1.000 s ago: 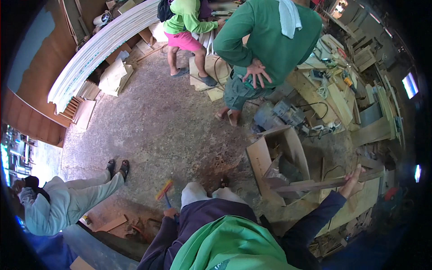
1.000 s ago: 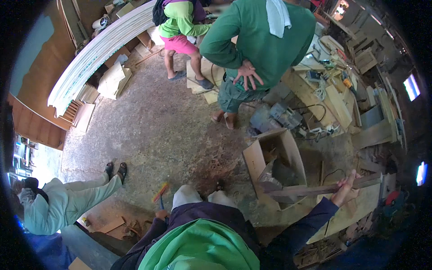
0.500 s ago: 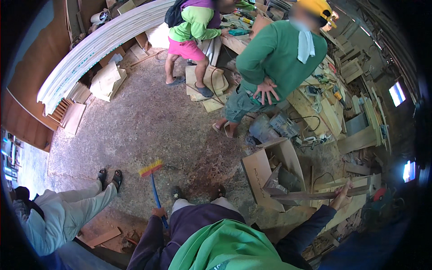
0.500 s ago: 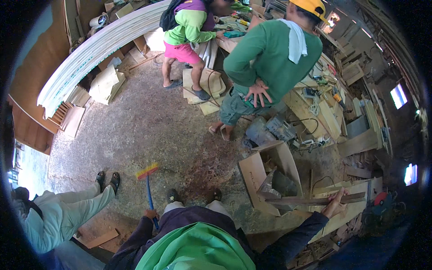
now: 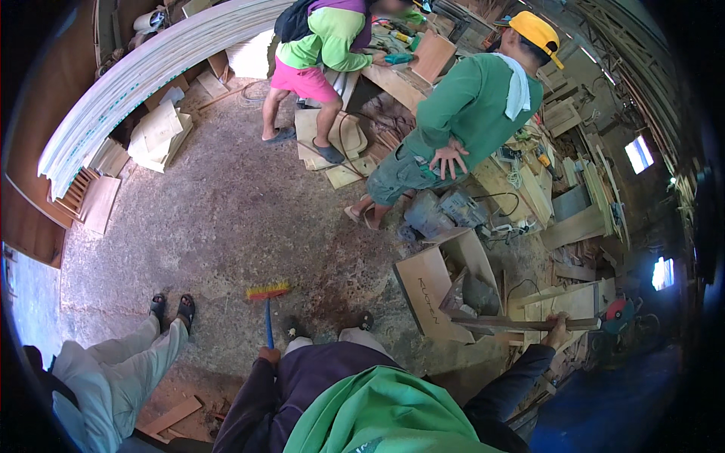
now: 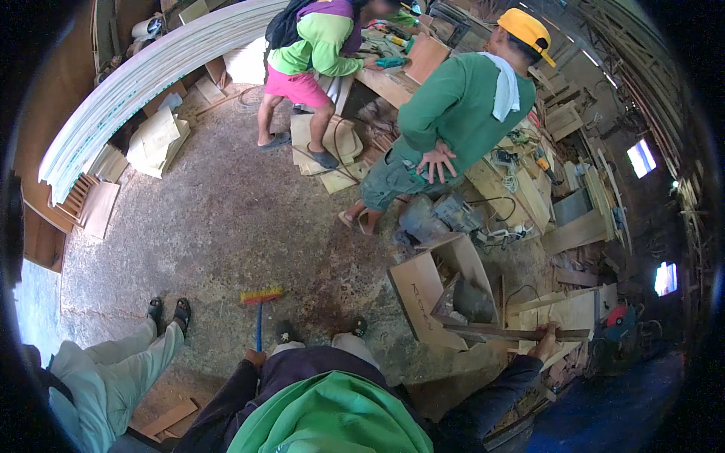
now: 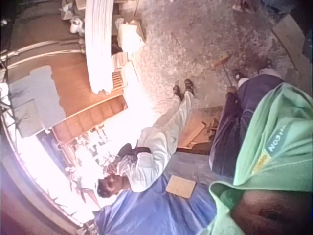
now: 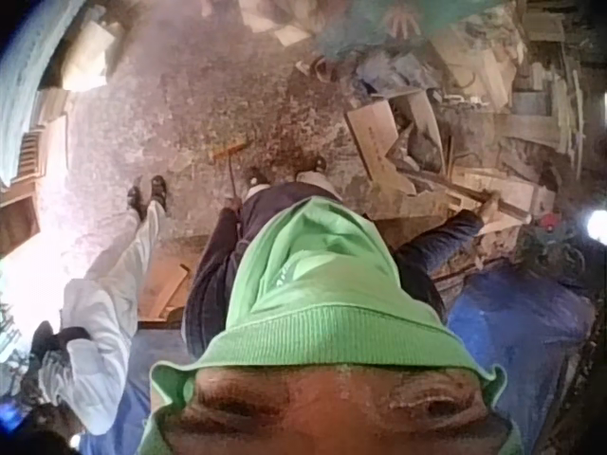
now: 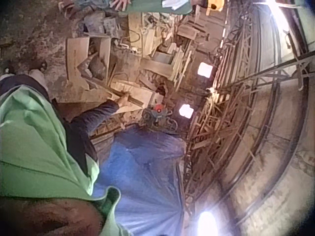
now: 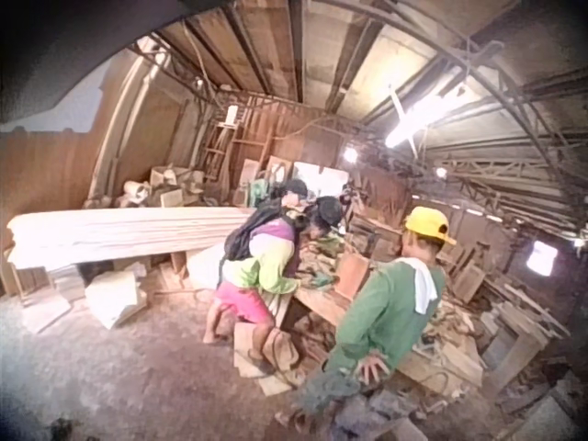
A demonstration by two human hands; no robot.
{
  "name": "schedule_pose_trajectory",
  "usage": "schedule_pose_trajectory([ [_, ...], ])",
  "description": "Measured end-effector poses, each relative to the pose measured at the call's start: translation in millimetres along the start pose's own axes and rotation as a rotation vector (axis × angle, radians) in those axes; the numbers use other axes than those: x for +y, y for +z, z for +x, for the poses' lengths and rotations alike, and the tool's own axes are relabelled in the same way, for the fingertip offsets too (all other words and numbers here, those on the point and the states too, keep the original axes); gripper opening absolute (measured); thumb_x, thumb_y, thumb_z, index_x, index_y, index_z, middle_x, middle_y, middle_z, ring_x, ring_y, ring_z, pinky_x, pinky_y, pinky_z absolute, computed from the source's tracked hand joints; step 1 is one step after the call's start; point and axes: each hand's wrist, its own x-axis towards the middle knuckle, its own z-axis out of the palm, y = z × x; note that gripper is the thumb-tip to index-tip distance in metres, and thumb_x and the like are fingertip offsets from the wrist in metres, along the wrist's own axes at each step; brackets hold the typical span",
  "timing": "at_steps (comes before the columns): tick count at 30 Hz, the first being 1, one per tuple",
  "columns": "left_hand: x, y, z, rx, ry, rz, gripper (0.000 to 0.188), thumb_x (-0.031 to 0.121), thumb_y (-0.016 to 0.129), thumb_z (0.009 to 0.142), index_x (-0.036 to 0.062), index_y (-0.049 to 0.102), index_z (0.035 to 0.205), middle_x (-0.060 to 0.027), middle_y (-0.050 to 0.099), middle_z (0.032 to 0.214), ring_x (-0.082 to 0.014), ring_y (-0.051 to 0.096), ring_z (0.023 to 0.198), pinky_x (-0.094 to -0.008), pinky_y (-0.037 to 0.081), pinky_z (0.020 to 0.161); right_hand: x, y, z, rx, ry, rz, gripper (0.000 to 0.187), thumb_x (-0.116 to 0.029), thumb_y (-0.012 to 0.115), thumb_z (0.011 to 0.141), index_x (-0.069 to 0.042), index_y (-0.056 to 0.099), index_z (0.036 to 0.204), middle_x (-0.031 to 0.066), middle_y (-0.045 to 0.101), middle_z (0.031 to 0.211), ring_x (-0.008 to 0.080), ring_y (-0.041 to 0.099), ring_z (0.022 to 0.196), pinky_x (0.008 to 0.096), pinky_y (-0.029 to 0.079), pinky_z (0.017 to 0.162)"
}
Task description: Sweep wood shavings from the workshop floor into a cardboard box using a broom and dustpan.
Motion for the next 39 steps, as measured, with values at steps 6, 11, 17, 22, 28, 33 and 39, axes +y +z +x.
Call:
schedule_pose_trajectory([
  [6,-11,-3,2,0.142,-0.154,-0.233,0.032,0.025,0.039,0.074,-0.0035,0.051,0.065,-0.0165,0.055,0.061,-0.0320,0.057,0.064,-0.0431,0.042,0.057,3,2,-7,0.008,-0.117,0.036,0.013,-0.015,0.057,0.076,-0.003,0.052,0.073,0.0056,0.051,0.055,0.0141,0.049,0.049,0.0257,0.041,0.049],
  [11,-24,-16,31,-0.016,0.104,0.033,0.026,0.027,0.046,0.071,0.0030,0.055,0.071,-0.0192,0.057,0.073,-0.0295,0.058,0.070,-0.0392,0.044,0.056,14,-9,2,0.009,-0.102,0.017,0.012,-0.013,0.058,0.076,-0.006,0.048,0.076,0.0019,0.048,0.058,0.0105,0.046,0.050,0.0239,0.040,0.048],
  [17,-21,-31,63,-0.076,0.315,0.278,0.024,0.015,0.037,0.075,0.0003,0.056,0.071,-0.0137,0.059,0.070,-0.0250,0.058,0.066,-0.0379,0.044,0.054,18,-14,-10,-0.004,-0.144,0.096,0.016,-0.015,0.058,0.076,-0.008,0.049,0.087,0.0009,0.048,0.065,0.0107,0.046,0.053,0.0272,0.042,0.056],
  [22,8,-45,63,-0.259,-0.449,-0.822,0.021,0.009,0.032,0.075,-0.0013,0.047,0.066,-0.0125,0.053,0.061,-0.0233,0.052,0.050,-0.0359,0.041,0.045,2,-8,-27,-0.005,-0.158,0.092,0.014,-0.012,0.059,0.075,-0.003,0.050,0.080,0.0044,0.051,0.061,0.0133,0.050,0.055,0.0288,0.043,0.057],
  [28,54,-74,32,-0.332,-0.391,-0.869,0.014,0.009,0.033,0.074,-0.0003,0.042,0.068,-0.0122,0.047,0.053,-0.0230,0.046,0.042,-0.0348,0.037,0.039,-4,-6,-35,0.017,-0.152,0.054,0.014,-0.012,0.058,0.076,-0.003,0.049,0.084,0.0042,0.050,0.064,0.0126,0.050,0.056,0.0306,0.044,0.060],
  [33,43,-70,44,-0.319,-0.201,-0.596,0.016,0.009,0.038,0.077,0.0013,0.043,0.063,-0.0126,0.048,0.056,-0.0235,0.047,0.047,-0.0383,0.038,0.043,-4,-5,-34,0.027,-0.129,0.038,0.016,-0.013,0.059,0.075,-0.003,0.049,0.082,0.0041,0.050,0.064,0.0127,0.050,0.055,0.0290,0.043,0.059],
  [39,15,-45,79,-0.386,-0.004,0.074,0.020,0.014,0.040,0.075,0.0034,0.054,0.067,-0.0095,0.057,0.063,-0.0222,0.056,0.058,-0.0355,0.043,0.050,-8,3,-39,0.053,-0.149,0.074,0.014,-0.011,0.060,0.074,-0.003,0.050,0.080,0.0029,0.050,0.058,0.0130,0.050,0.054,0.0279,0.043,0.059],
])
